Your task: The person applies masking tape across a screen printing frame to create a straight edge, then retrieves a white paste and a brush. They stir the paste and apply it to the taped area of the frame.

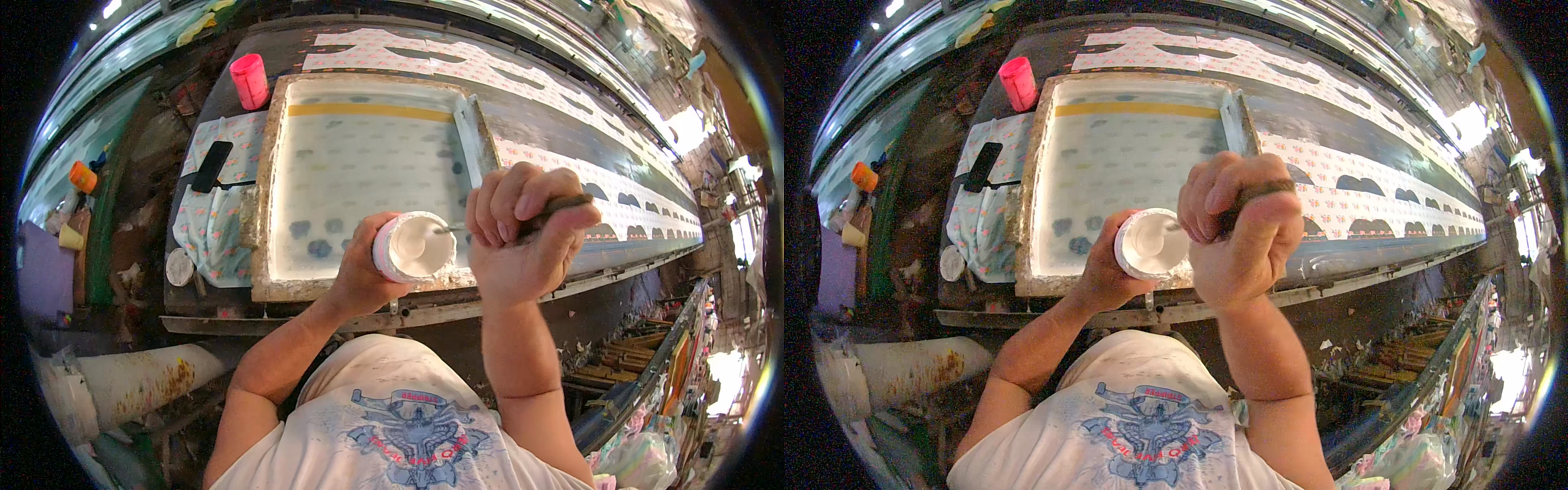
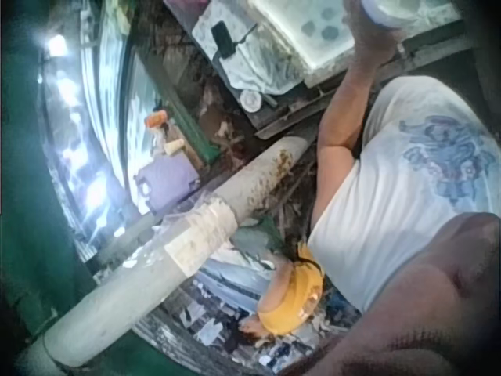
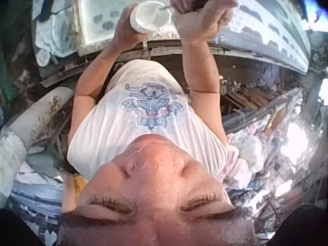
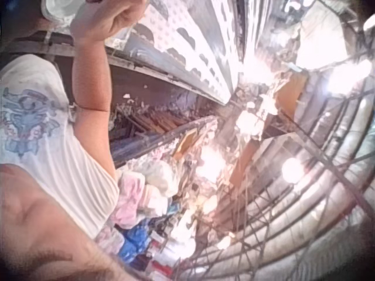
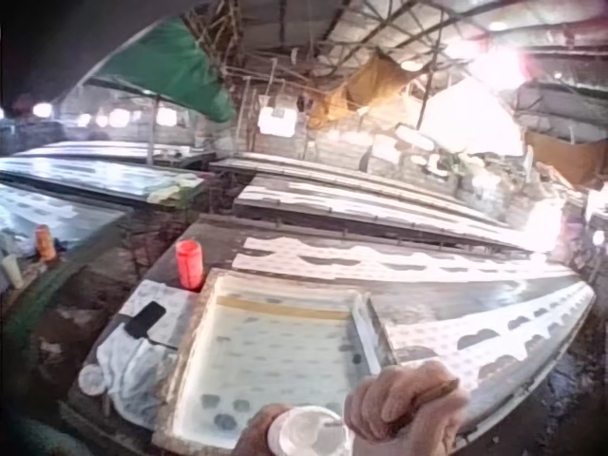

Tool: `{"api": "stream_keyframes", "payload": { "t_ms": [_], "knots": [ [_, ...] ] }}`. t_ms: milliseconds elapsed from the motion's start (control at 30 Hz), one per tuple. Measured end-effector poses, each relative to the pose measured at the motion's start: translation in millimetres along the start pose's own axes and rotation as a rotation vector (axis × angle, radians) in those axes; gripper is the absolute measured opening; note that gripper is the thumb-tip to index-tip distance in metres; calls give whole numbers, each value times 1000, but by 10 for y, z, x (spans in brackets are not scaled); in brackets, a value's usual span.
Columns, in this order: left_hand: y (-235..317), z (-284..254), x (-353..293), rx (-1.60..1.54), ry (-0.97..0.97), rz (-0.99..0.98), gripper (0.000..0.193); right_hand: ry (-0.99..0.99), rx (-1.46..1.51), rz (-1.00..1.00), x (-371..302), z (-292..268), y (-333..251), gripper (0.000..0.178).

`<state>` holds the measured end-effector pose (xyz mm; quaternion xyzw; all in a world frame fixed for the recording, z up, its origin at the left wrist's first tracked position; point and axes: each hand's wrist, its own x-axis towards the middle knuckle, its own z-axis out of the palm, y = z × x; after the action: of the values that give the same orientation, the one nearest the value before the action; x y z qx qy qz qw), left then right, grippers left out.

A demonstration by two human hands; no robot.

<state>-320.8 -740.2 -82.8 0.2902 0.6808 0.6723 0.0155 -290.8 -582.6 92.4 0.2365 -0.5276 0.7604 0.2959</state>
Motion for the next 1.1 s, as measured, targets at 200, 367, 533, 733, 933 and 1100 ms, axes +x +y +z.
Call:
{"api": "stream_keyframes", "payload": {
  "t_ms": [200, 367, 533, 733, 933, 1100],
  "knots": [
    [-25, -119, -40, 46, -58, 27, 91, -96, 11, 134, -178, 115, -66, 61],
    [-61, -49, -42, -45, -67, 54, 91, 56, -11, -100, -167, 125, -45, 62],
    [-81, -187, -59, 120, -126, 81, 100, -59, -41, 105, -247, 21, -156, 63],
    [-88, -174, -46, 63, -153, 90, 99, 39, 85, 6, -329, 178, -4, 64],
    [-130, -189, -117, 20, -169, 76, 99, -7, -47, -41, -199, 116, -119, 65],
    [-96, -292, -119, 58, -170, 78, 101, -52, 61, 225, -297, 266, -124, 72]
  ]
}}
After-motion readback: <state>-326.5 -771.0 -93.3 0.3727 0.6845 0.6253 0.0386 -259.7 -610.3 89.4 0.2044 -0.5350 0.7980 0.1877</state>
